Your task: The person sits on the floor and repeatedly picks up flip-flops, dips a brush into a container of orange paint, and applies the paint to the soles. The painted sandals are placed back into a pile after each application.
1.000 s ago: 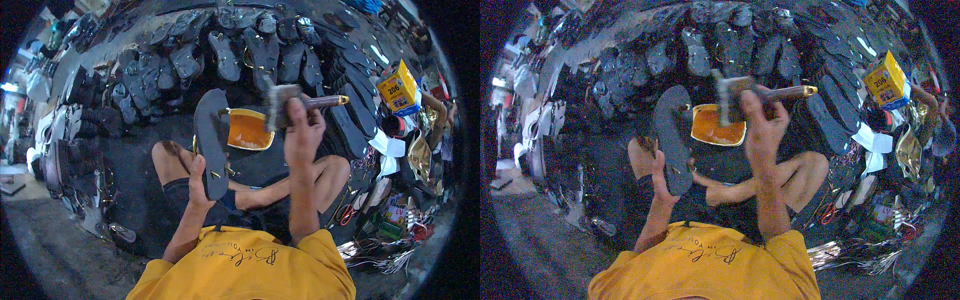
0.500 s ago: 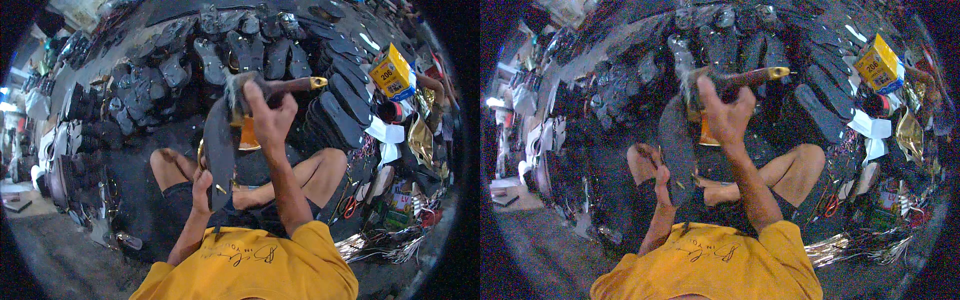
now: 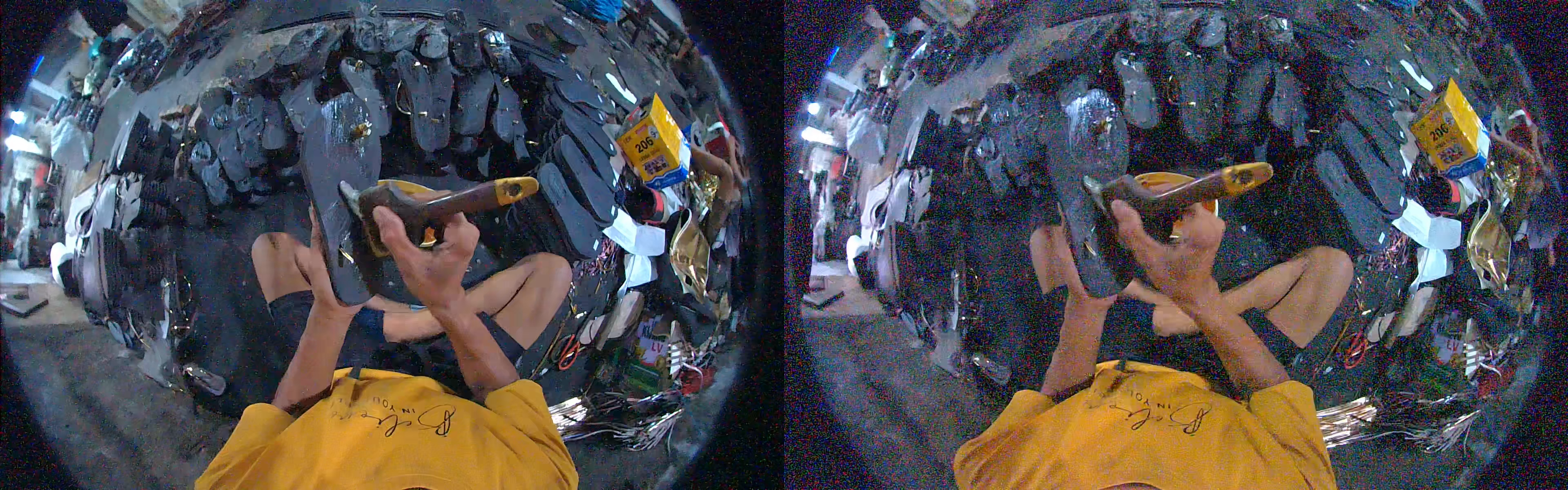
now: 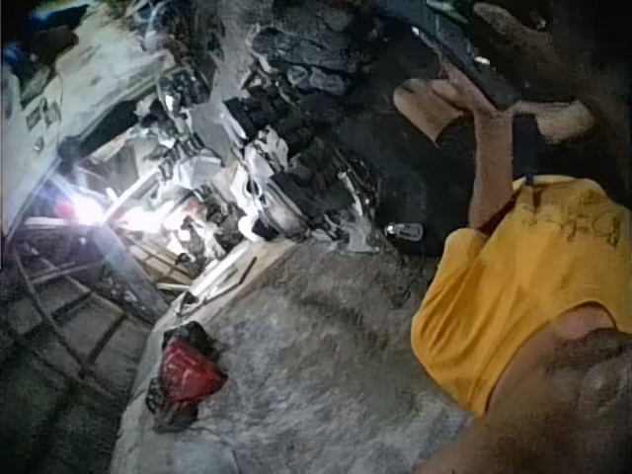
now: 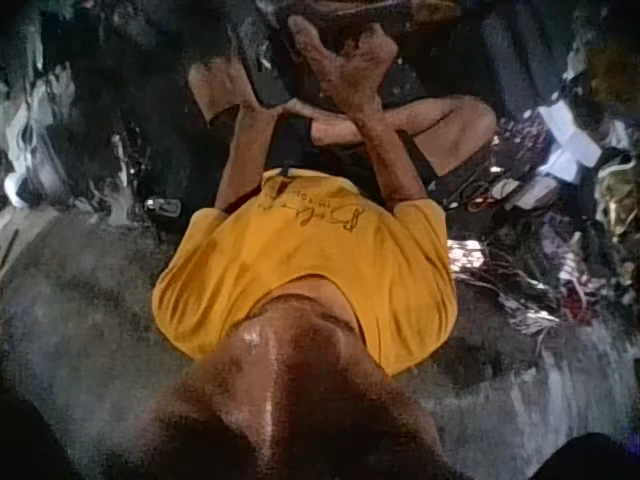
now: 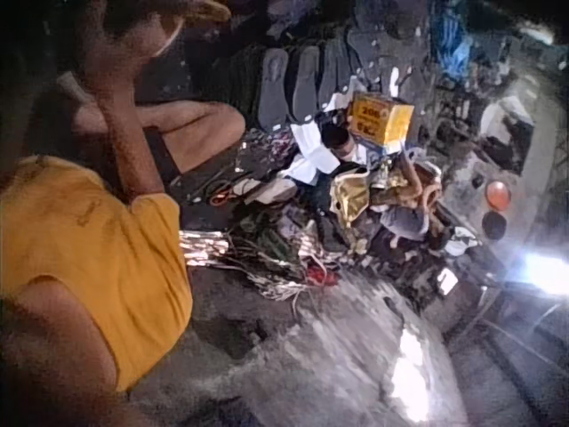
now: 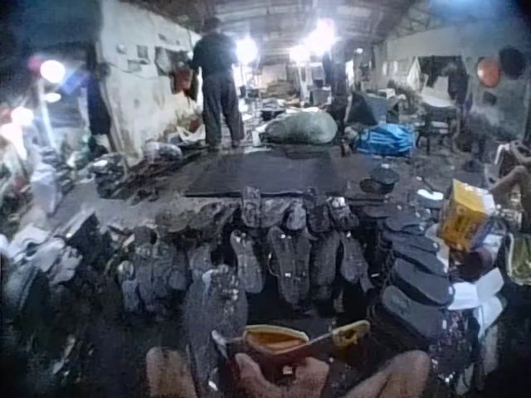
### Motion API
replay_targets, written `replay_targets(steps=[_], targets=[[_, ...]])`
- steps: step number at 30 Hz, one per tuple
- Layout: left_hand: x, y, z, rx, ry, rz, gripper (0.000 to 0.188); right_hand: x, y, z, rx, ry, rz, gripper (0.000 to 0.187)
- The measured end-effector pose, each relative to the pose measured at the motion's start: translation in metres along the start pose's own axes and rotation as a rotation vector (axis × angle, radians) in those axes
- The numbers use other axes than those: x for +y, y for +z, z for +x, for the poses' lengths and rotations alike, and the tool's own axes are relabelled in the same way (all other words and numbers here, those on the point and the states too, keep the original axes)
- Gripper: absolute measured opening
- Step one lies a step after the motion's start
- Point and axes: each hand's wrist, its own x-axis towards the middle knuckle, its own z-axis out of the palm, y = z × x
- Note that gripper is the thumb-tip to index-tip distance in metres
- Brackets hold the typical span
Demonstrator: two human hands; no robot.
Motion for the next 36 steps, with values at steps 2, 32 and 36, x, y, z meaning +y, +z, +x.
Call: replay_targets(steps=[2, 32, 36], targets=[[0.0, 0.012, 0.003, -0.033, -0.008, -0.007, 0.055, -0.002, 0.0, -0.015, -0.07, -0.319, -0.147, 0.032], [0.189, 0.033, 0.379, 0.107, 0.065, 0.904, 0.021, 0.168, -0.125, 0.037, 0.315, 0.25, -0.479, 0.034], [0.132, 0.008, 0.431, 0.156, 0.096, 1.199, 0.02, 0.162, -0.12, 0.044, 0.334, 0.239, -0.411, 0.034]])
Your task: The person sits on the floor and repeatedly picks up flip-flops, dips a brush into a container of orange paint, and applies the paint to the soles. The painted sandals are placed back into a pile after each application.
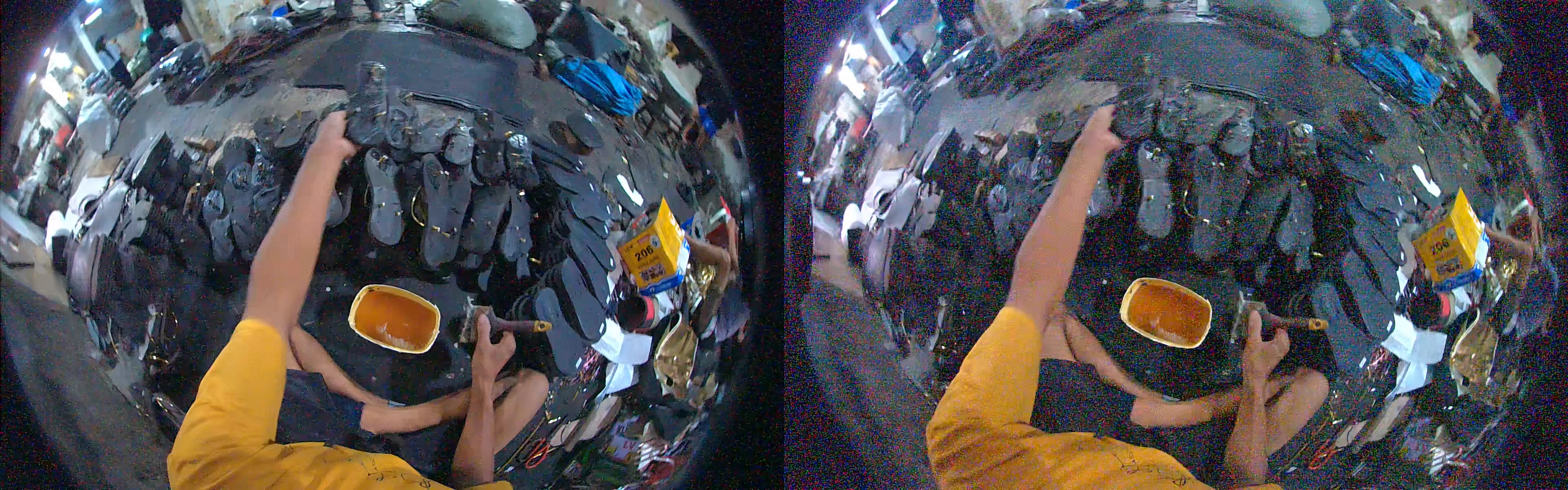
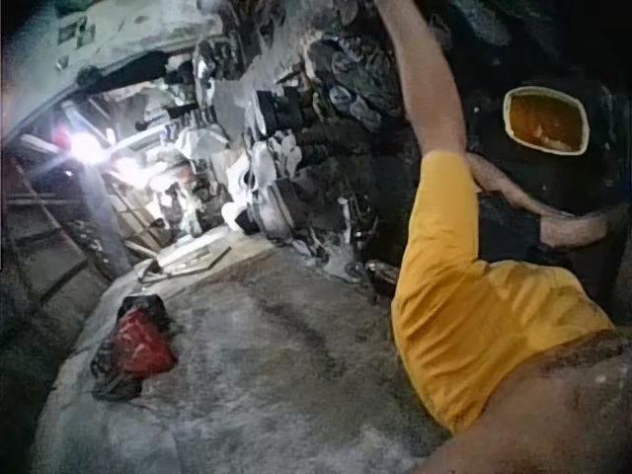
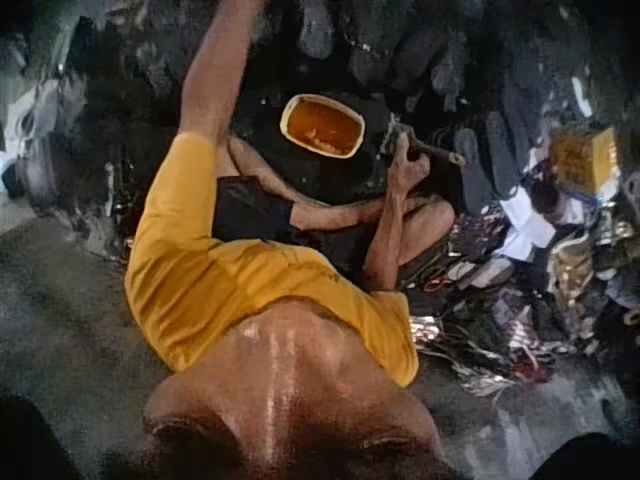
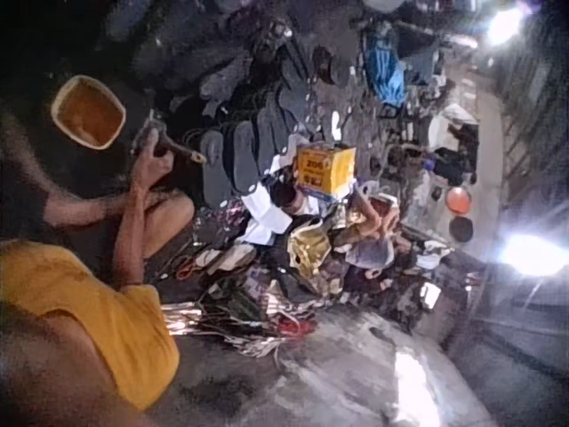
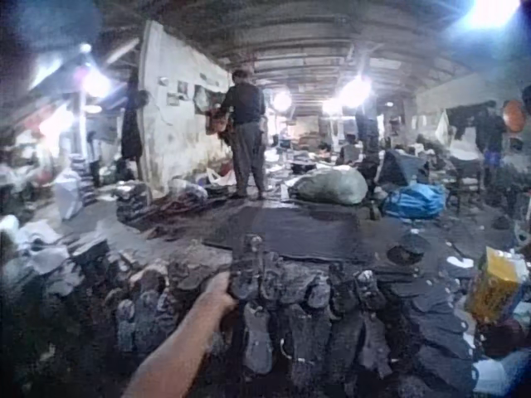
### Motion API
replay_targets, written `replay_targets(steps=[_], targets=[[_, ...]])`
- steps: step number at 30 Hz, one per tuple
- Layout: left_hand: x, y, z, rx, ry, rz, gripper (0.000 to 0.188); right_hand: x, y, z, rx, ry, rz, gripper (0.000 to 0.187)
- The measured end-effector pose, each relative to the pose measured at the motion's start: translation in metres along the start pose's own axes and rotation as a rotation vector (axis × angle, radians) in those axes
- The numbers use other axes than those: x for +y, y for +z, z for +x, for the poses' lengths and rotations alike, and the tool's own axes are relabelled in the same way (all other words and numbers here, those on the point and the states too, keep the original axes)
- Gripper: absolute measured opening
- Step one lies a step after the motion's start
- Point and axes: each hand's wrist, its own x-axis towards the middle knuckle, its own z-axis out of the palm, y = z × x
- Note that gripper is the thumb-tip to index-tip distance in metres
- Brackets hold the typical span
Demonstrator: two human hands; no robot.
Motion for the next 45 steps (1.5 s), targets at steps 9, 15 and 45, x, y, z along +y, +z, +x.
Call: replay_targets(steps=[9, 15, 45], targets=[[-0.057, -0.01, -0.303, 0.403, 0.243, 0.006, 0.044, 0.037, -0.008, 0.01, -0.009, 0.281, 0.123, 0.063], [-0.177, -0.219, -0.65, 1.155, -0.238, 1.101, 0.065, 0.023, -0.013, 0.004, 0.128, 0.082, -0.315, 0.077], [-0.144, -0.21, -0.66, 0.926, -0.556, -0.125, 0.04, -0.036, 0.007, -0.025, -0.212, -0.287, -0.253, 0.03]])
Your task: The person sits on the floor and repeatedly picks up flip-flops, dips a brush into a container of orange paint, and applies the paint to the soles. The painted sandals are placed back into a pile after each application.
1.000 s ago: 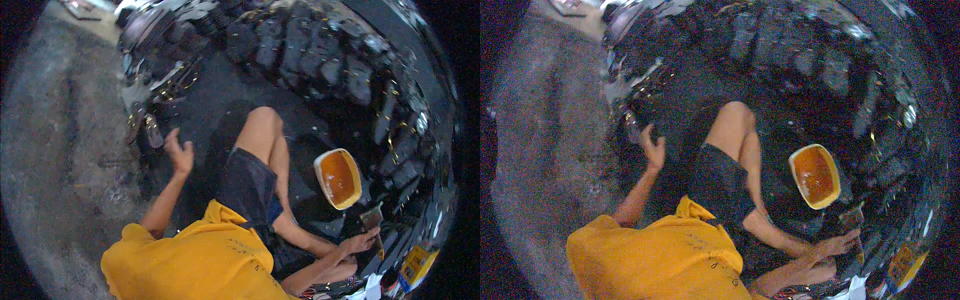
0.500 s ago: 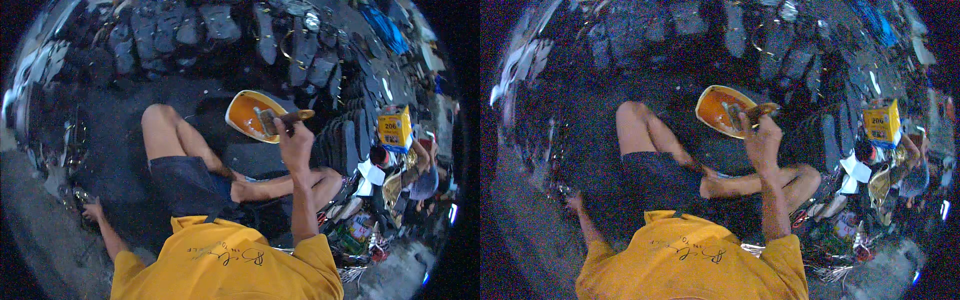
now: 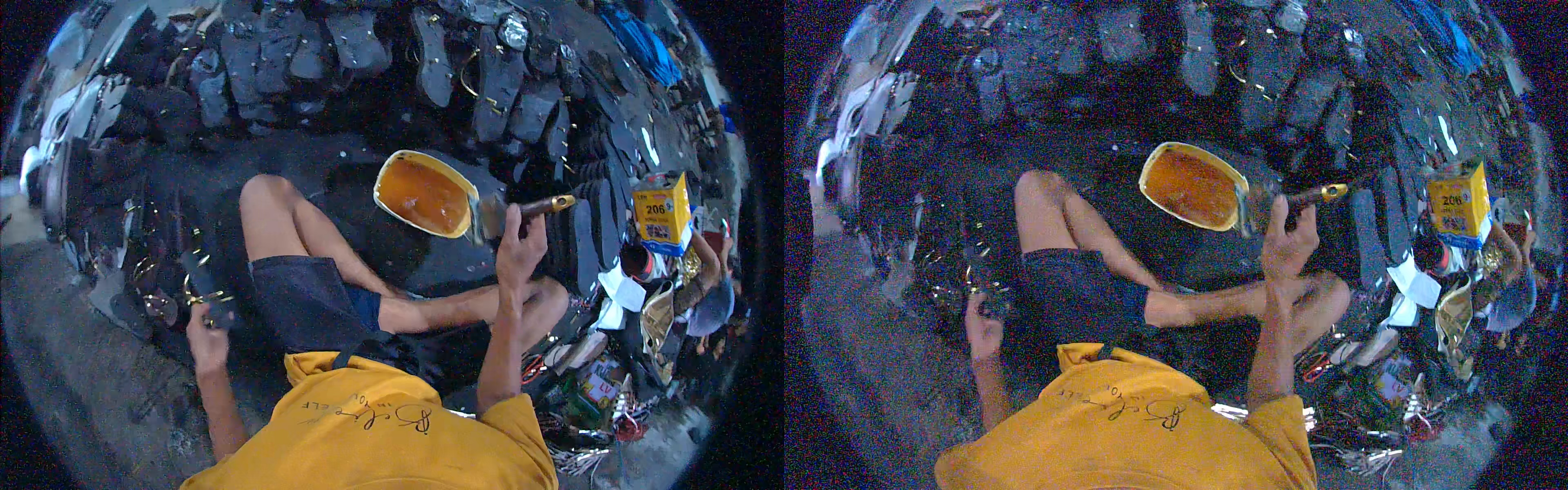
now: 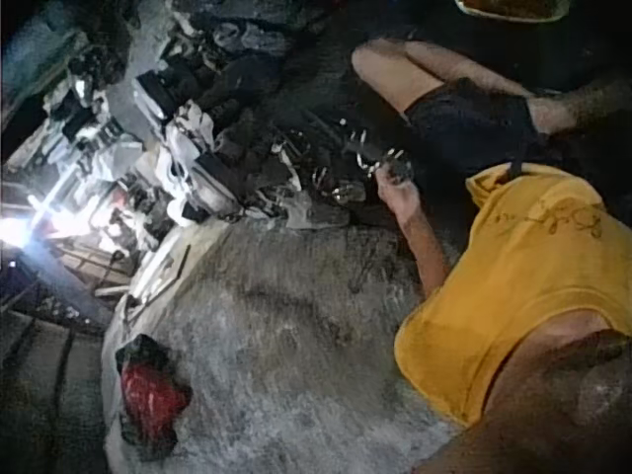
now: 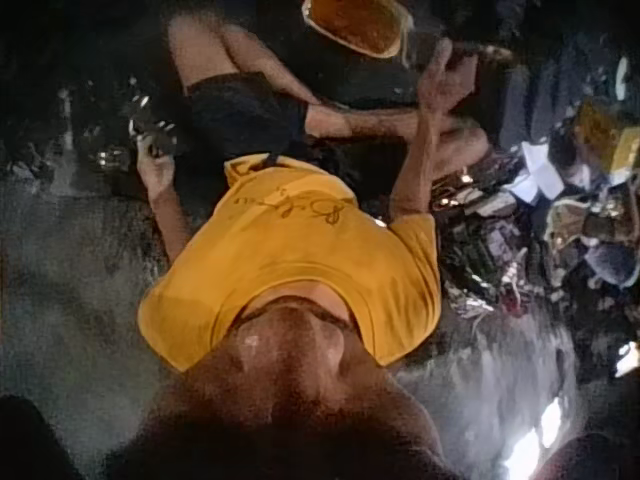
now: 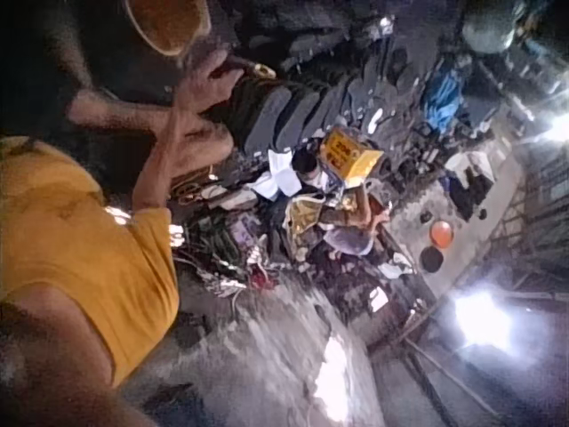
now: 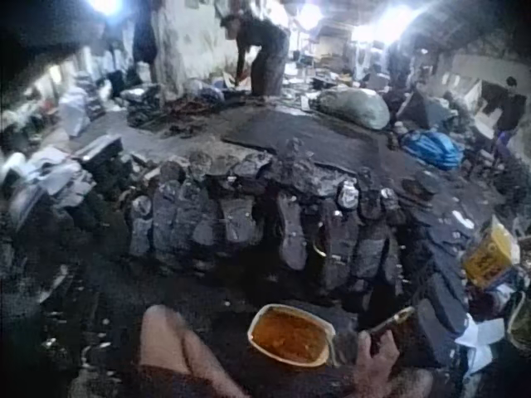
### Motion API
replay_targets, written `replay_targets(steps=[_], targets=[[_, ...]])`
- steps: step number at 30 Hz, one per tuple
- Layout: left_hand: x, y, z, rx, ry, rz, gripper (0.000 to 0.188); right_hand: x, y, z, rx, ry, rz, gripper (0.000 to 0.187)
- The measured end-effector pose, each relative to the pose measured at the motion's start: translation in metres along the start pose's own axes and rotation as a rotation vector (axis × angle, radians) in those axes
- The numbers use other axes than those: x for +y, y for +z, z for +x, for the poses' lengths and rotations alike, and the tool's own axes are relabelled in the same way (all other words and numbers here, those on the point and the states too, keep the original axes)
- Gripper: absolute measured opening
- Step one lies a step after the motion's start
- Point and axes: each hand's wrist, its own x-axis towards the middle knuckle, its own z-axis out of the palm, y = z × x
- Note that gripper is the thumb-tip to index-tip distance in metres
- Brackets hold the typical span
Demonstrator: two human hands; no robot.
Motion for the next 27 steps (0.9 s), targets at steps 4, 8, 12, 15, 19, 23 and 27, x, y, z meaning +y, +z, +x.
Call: replay_targets(steps=[4, 8, 12, 15, 19, 23, 27], targets=[[0.035, 0.107, -0.075, 0.138, 0.613, 0.44, 0.063, 0.009, 0.0, -0.023, -0.25, 0.121, -0.109, 0.034], [0.061, 0.133, -0.08, -0.114, 1.0, 0.979, 0.055, 0.005, -0.001, -0.011, -0.079, 0.222, 0.038, 0.036], [0.055, 0.128, -0.05, -0.117, 1.022, 0.978, 0.054, 0.018, 0.007, -0.027, -0.239, 0.129, 0.013, 0.035], [0.042, 0.138, -0.032, -0.159, 0.999, 0.816, 0.046, 0.017, 0.002, -0.017, -0.127, 0.214, -0.034, 0.043], [0.063, 0.142, -0.015, -0.1, 1.076, 0.75, 0.042, -0.027, -0.015, -0.038, -0.274, 0.34, 0.015, 0.045], [0.081, 0.176, -0.037, -0.716, 0.064, -0.429, 0.044, -0.004, -0.015, 0.005, 0.113, -0.389, -0.205, 0.039], [0.082, 0.236, -0.086, -0.932, 0.002, -0.607, 0.059, -0.098, 0.013, 0.033, -0.069, 0.337, 0.983, 0.038]])
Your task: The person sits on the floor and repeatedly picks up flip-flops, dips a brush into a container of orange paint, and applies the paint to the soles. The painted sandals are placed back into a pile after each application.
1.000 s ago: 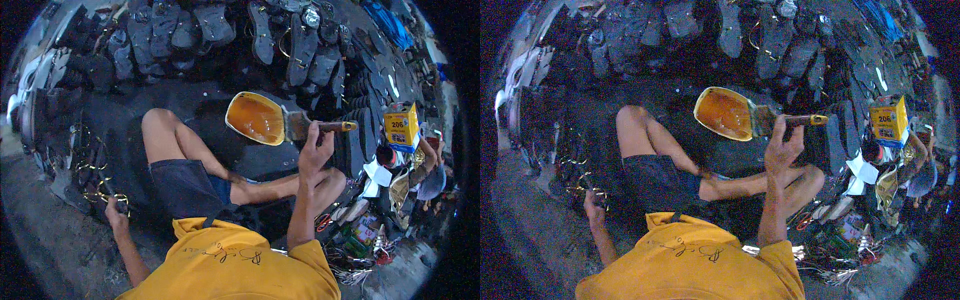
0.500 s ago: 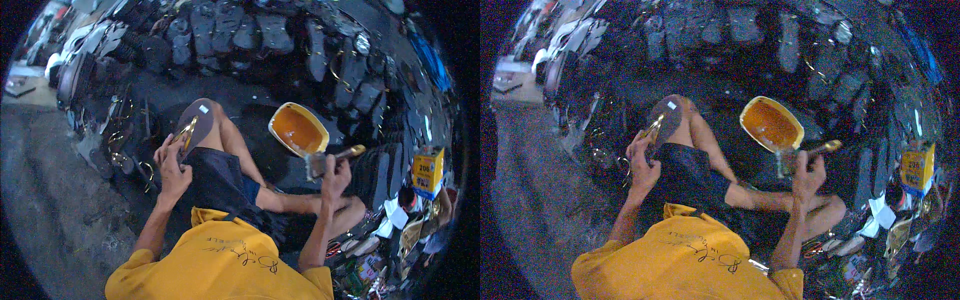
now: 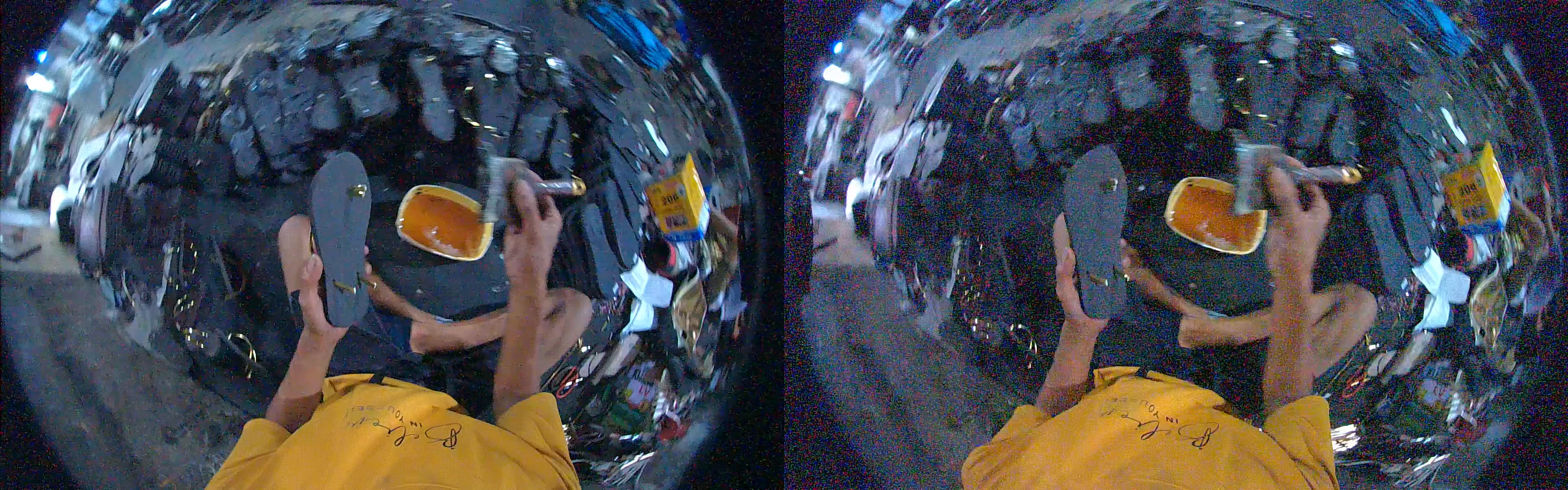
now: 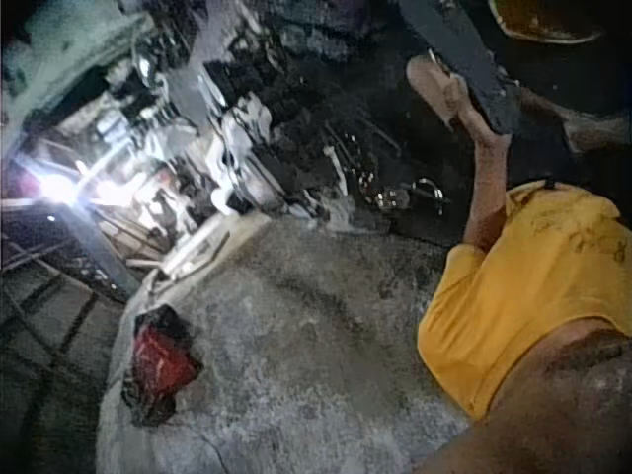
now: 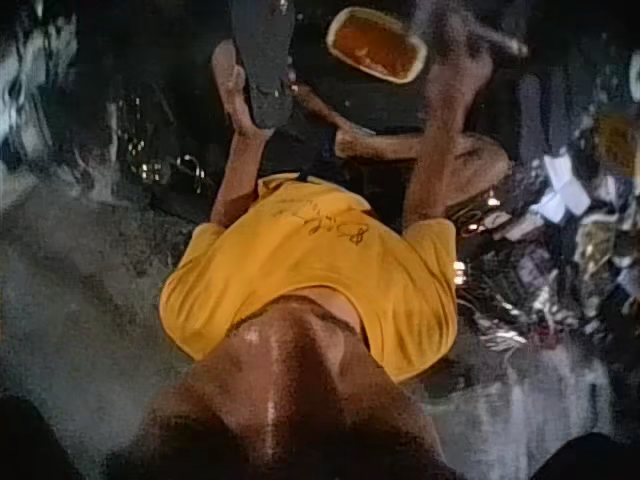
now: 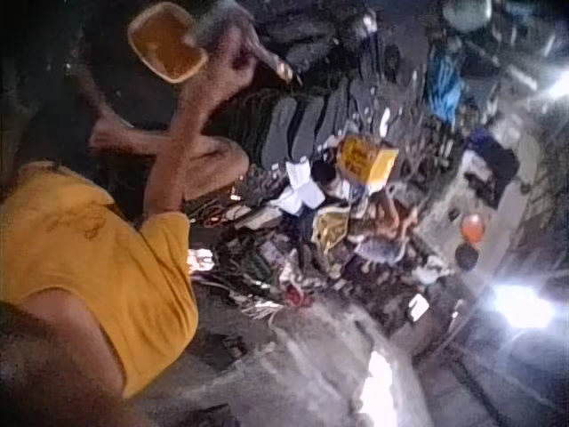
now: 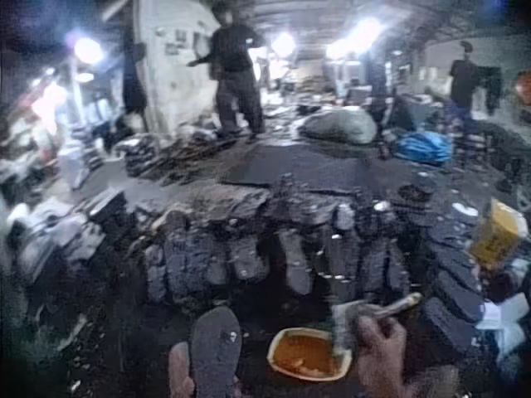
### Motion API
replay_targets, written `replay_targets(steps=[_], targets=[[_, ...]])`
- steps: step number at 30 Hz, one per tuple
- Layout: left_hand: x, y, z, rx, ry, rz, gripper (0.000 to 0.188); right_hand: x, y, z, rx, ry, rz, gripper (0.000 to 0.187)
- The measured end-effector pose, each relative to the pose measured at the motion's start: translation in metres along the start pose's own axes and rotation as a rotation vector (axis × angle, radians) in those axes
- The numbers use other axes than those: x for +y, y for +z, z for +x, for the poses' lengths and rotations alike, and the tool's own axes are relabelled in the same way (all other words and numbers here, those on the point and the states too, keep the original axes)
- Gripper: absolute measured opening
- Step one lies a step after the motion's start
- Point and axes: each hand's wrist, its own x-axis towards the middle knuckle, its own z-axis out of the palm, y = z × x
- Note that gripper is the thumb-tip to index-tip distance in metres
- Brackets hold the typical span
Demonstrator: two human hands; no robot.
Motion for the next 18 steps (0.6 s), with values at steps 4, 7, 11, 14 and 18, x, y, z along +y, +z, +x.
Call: replay_targets(steps=[4, 7, 11, 14, 18], targets=[[-0.032, 0.011, -0.001, -0.084, -0.097, -0.046, 0.06, -0.011, 0.061, -0.047, -0.141, -0.408, -0.31, 0.025], [-0.037, 0.038, -0.02, -0.164, -0.088, -0.033, 0.059, -0.018, 0.063, -0.031, -0.042, -0.409, -0.27, 0.024], [-0.037, 0.039, -0.015, -0.241, -0.049, -0.15, 0.057, -0.02, 0.048, -0.044, -0.165, -0.267, -0.332, 0.025], [-0.039, 0.046, -0.004, -0.223, -0.068, -0.099, 0.056, -0.003, 0.039, -0.065, -0.218, -0.356, -0.274, 0.022], [-0.041, 0.036, -0.013, -0.18, -0.161, 0.037, 0.057, -0.043, 0.051, -0.041, -0.092, -0.244, -0.188, 0.024]])
